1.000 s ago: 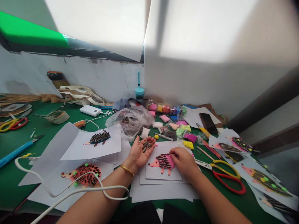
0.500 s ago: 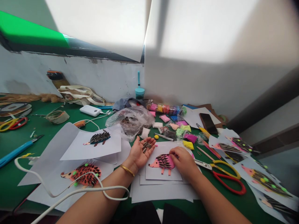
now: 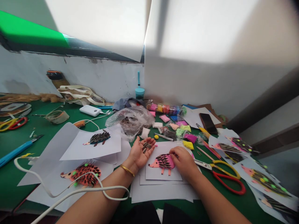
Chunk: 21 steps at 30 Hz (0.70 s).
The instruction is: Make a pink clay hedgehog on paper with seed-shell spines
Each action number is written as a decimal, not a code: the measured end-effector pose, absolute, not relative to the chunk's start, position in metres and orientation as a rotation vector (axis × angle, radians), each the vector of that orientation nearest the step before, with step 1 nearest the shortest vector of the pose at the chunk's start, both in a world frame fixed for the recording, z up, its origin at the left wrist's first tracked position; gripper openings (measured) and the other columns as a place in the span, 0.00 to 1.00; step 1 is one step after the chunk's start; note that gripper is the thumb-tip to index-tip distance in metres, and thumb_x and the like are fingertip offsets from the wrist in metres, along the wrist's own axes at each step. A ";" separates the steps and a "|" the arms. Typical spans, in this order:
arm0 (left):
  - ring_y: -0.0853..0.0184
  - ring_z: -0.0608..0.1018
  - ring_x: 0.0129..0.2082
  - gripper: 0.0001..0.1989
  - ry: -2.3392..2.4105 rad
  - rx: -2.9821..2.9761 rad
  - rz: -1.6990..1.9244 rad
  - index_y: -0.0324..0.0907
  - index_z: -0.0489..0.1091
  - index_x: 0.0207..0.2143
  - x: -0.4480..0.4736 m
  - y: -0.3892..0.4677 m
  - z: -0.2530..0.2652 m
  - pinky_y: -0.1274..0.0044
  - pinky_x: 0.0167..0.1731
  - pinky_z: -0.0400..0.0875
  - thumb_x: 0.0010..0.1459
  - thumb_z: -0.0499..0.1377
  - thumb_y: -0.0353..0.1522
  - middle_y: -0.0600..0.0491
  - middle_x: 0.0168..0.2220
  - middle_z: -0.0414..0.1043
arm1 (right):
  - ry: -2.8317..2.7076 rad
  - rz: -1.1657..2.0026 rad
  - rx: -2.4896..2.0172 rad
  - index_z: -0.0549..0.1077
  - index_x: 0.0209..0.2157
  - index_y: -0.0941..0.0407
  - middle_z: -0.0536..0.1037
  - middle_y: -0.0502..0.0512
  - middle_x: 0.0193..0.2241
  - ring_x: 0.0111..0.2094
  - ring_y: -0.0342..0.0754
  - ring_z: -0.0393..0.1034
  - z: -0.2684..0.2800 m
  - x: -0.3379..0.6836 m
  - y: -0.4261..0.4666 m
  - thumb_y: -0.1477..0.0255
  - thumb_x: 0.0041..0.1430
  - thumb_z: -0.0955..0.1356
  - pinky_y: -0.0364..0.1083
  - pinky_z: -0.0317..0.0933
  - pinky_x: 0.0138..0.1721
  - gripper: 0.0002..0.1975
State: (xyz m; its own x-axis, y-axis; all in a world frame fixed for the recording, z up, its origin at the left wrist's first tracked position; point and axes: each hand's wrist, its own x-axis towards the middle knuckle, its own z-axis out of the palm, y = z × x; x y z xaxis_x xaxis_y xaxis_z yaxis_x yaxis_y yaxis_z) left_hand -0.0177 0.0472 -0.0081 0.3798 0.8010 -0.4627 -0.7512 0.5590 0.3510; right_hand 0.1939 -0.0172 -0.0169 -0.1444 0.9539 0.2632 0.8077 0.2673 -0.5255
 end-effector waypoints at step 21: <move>0.58 0.77 0.44 0.24 0.638 0.098 0.994 0.35 0.67 0.40 -0.017 0.048 -0.010 0.68 0.40 0.76 0.63 0.46 0.47 0.37 0.43 0.72 | -2.091 0.221 -1.625 0.70 0.29 0.55 0.73 0.53 0.29 0.34 0.49 0.64 -0.019 0.191 -0.015 0.77 0.57 0.63 0.47 0.55 0.37 0.06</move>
